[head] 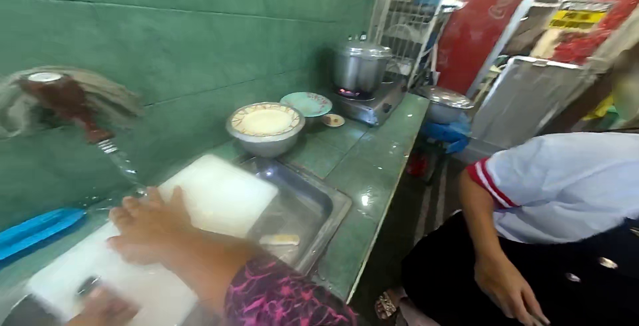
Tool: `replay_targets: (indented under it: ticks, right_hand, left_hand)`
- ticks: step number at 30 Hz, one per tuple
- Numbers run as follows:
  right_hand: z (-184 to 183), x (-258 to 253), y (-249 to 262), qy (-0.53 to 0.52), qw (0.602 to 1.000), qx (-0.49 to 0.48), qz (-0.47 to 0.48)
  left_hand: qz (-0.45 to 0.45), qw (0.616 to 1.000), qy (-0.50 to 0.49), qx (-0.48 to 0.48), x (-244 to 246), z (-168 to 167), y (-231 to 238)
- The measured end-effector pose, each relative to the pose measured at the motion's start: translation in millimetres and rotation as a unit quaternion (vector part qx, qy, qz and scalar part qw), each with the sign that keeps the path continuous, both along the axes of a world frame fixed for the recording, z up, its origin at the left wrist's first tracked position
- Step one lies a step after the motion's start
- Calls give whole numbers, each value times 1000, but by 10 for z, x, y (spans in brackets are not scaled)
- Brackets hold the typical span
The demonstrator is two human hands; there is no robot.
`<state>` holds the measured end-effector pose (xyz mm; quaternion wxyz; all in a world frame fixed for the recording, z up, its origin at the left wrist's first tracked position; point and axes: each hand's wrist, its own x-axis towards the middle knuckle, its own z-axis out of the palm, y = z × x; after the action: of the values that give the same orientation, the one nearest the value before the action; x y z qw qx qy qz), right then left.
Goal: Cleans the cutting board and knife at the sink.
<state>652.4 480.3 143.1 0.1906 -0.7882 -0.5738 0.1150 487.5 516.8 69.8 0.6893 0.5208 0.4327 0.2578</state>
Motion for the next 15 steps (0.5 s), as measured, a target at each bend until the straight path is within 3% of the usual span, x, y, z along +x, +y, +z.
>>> replay_targets:
  ticks: [3,6,11,13,15]
  right_hand:
    - [-245,-279,-42,-60,992,52,100]
    - [-333,-150,-246,-80,984,53,152]
    - [-98,612,-194,-113,994,9,2]
    - [83,671,-62,-112,992,-29,-46]
    - [86,520,69,-140,989,-36,-36]
  left_hand:
    - [137,990,-33,-19,246,-70,-75]
    - [197,980,-27,-13,119,-112,28]
    - [206,976,15,-63,-80,-116,-113]
    - [192,978,10,-86,24,-73,-260]
    - [182,978,-15,-100,183,-32,-368]
